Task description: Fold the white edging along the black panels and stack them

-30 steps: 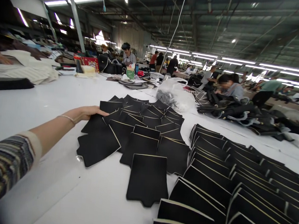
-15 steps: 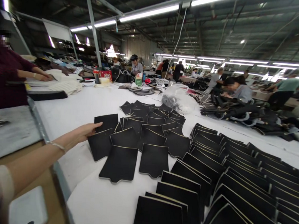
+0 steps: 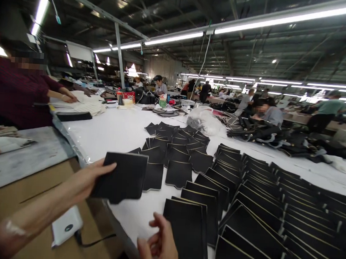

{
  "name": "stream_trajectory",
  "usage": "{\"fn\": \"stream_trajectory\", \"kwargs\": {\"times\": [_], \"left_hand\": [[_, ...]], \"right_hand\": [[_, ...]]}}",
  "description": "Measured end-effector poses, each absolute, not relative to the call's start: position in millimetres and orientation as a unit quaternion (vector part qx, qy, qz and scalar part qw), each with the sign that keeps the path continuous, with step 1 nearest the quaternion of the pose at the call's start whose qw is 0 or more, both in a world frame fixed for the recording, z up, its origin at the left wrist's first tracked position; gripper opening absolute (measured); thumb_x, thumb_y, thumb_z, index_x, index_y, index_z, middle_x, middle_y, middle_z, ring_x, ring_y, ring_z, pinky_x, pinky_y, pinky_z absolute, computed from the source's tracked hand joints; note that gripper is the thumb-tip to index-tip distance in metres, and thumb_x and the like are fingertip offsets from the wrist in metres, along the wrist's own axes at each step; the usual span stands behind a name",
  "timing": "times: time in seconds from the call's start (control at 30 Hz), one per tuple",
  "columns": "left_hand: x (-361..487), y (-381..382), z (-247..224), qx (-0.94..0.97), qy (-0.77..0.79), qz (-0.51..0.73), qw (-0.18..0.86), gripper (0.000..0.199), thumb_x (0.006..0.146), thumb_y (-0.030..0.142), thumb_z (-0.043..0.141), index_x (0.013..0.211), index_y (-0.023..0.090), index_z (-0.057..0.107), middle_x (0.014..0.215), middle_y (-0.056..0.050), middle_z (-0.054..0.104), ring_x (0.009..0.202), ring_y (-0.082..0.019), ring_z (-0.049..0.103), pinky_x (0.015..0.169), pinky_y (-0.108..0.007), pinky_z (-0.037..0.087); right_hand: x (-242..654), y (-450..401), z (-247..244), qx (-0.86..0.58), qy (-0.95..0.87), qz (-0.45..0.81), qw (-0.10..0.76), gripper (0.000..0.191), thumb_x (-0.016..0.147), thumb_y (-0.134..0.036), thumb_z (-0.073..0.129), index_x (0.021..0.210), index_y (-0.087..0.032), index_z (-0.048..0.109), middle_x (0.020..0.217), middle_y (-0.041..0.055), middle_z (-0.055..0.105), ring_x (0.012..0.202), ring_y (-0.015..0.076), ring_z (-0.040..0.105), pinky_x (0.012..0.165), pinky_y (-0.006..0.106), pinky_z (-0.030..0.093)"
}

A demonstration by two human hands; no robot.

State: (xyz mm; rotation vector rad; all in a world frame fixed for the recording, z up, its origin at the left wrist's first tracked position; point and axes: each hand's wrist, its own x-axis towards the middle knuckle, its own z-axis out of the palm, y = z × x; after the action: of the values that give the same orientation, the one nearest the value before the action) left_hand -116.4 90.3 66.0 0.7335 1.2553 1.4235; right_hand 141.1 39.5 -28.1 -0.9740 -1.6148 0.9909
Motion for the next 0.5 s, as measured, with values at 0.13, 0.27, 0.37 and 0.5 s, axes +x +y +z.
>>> {"fn": "stream_trajectory", "kwargs": {"times": [0.13,0.27,0.37,0.5], "left_hand": [[-49,3,12,0.228,0.477,0.500,0.686,0.052,0.065,0.038,0.083,0.115,0.030,0.069,0.105,-0.010,0.074,0.094,-0.035,0.071,0.076,-0.043,0.061],[-12,-46,-6,0.141,0.459,0.464,0.745,0.062,0.067,0.036,0.083,0.125,0.023,0.063,0.104,-0.012,0.074,0.093,-0.033,0.071,0.079,-0.041,0.059],[3,-64,-10,0.112,0.451,0.447,0.764,0.061,0.067,0.036,0.084,0.122,0.018,0.065,0.099,-0.012,0.074,0.087,-0.032,0.071,0.080,-0.041,0.056],[7,-78,-21,0.162,0.453,0.412,0.774,0.047,0.065,0.039,0.084,0.104,0.015,0.072,0.090,-0.010,0.073,0.087,-0.029,0.067,0.083,-0.038,0.052]], "right_hand": [[159,33,-5,-0.435,-0.651,0.424,0.454,0.062,0.073,-0.022,0.072,0.130,-0.024,0.050,0.114,0.0045,0.061,0.090,0.0176,0.060,0.077,0.026,0.050],[176,12,-3,-0.457,-0.667,0.497,0.315,0.046,0.070,-0.017,0.072,0.115,-0.023,0.062,0.104,0.0018,0.065,0.097,0.0209,0.059,0.085,0.030,0.045],[184,-2,-15,-0.464,-0.657,0.519,0.290,0.019,0.076,-0.017,0.066,0.094,-0.020,0.066,0.088,-0.0002,0.066,0.084,0.0180,0.059,0.074,0.026,0.044],[191,-15,-29,-0.469,-0.679,0.491,0.279,0.017,0.090,-0.027,0.054,0.081,-0.019,0.065,0.075,-0.0006,0.065,0.074,0.0156,0.059,0.067,0.024,0.041]]}}
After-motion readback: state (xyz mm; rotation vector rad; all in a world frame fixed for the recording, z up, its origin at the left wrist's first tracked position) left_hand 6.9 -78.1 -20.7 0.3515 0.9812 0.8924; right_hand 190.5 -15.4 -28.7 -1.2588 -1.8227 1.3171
